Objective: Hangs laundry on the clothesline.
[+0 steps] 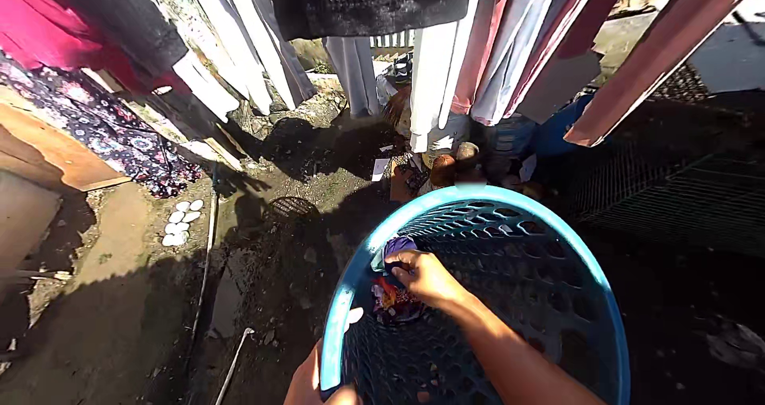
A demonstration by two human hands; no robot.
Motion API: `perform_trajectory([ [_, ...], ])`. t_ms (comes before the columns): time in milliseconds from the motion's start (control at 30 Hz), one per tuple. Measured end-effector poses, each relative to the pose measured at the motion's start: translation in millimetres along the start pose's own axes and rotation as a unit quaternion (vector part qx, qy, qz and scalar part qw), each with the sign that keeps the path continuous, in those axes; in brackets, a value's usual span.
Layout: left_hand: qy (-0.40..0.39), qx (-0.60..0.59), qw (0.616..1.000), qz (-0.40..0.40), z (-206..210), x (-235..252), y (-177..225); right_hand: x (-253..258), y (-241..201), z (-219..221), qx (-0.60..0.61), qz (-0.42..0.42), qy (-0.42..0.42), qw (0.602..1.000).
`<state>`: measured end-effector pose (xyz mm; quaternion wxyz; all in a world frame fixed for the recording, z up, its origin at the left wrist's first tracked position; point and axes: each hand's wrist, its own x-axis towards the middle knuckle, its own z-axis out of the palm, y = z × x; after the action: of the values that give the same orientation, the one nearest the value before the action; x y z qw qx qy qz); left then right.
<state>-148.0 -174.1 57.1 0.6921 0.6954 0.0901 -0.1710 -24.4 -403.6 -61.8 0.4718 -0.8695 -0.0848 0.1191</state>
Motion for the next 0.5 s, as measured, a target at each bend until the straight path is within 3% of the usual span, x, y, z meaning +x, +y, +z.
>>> perform_trajectory([
  [67, -0.035, 0.031, 0.998, 0.035, 5.8, -13.9, 2.5, 23.4, 0.1, 22.0, -0.043, 0.013, 0.029, 0.999],
  [200, -0.125, 0.070, 0.982, 0.126, 10.5, -32.1, 14.7, 36.5, 9.8, 51.8, -0.094, 0.189, 0.020, 0.977],
  [267, -0.157, 0.073, 0.975, 0.142, 5.0, -36.6, 15.8, 21.7, -18.5, 39.5, -0.092, 0.228, 0.015, 0.969],
  [333, -0.169, 0.078, 0.972, 0.145, -0.9, -42.9, 16.3, 3.4, -55.6, 15.6, -0.106, 0.275, -0.058, 0.954],
  [367, -0.170, 0.087, 0.970, 0.151, -4.0, -46.1, 16.0, -5.4, -43.8, 27.9, -0.153, 0.237, -0.040, 0.958],
  [400, -0.172, 0.101, 0.966, 0.163, -7.9, -48.6, 15.4, -8.4, 9.3, 72.6, -0.212, 0.080, 0.160, 0.961],
  [467, -0.169, 0.112, 0.963, 0.176, -17.5, -55.0, 15.7, -10.2, 9.9, 67.2, -0.058, 0.128, 0.016, 0.990],
  [500, -0.167, 0.114, 0.963, 0.179, -24.5, -59.3, 15.6, -19.5, -2.1, 60.7, 0.012, 0.129, -0.006, 0.992],
])
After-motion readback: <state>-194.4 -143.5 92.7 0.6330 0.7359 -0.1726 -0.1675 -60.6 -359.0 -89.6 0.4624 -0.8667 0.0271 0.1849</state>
